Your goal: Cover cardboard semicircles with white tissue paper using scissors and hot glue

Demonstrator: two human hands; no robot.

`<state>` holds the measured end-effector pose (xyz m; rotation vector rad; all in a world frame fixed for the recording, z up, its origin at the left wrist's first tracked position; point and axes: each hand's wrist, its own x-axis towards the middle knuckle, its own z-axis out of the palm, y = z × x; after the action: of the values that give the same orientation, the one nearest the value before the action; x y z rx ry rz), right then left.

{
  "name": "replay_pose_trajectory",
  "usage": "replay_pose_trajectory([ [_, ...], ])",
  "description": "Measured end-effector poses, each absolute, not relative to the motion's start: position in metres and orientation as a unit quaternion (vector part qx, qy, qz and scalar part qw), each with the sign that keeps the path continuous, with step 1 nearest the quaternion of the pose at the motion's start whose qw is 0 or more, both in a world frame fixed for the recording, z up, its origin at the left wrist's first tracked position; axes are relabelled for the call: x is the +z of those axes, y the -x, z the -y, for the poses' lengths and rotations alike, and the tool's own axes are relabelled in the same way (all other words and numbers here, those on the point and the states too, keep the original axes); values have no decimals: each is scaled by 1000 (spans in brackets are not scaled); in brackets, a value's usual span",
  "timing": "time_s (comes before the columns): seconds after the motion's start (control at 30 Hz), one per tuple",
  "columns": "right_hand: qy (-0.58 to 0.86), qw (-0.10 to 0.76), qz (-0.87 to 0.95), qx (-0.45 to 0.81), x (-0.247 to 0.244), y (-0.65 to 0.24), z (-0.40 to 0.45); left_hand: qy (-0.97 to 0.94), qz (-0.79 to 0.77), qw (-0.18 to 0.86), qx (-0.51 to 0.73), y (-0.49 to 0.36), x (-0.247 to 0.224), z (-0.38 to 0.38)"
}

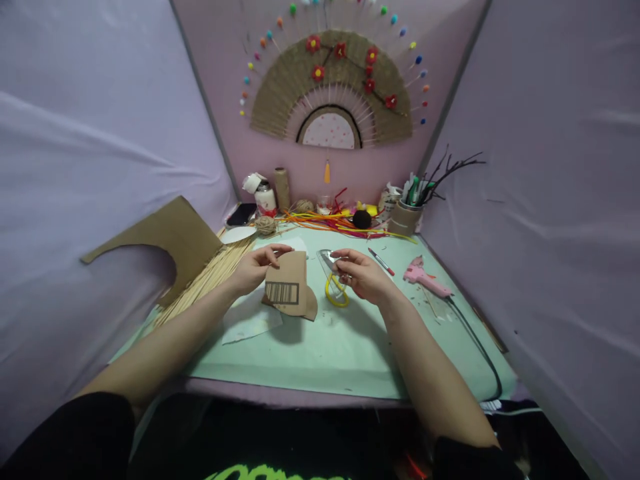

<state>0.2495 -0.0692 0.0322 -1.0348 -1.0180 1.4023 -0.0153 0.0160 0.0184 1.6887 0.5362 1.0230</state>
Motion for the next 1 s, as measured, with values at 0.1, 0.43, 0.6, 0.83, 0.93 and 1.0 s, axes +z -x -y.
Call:
replay_pose_trajectory([
  [0.1, 443, 526, 453, 568, 36, -251, 71, -717, -247, 529, 381, 20, 31, -16],
  [0.43, 493, 578, 384, 525, 12, -262, 65, -762, -392, 504, 109, 19, 44, -18],
  [0.6, 491, 541, 436, 526, 12, -260, 68, -752, -428, 489, 111, 17, 16, -21],
  [0.83, 504, 372, 632, 458, 7, -209, 56, -808, -434, 385, 106, 22, 4, -14],
  [0.93, 527, 345, 667, 398, -7, -184, 50, -849, -432, 271, 136, 25, -2, -13],
  [1.0, 542, 339, 689, 343, -17, -176, 49, -859, -429, 236, 152, 28, -5, -13],
])
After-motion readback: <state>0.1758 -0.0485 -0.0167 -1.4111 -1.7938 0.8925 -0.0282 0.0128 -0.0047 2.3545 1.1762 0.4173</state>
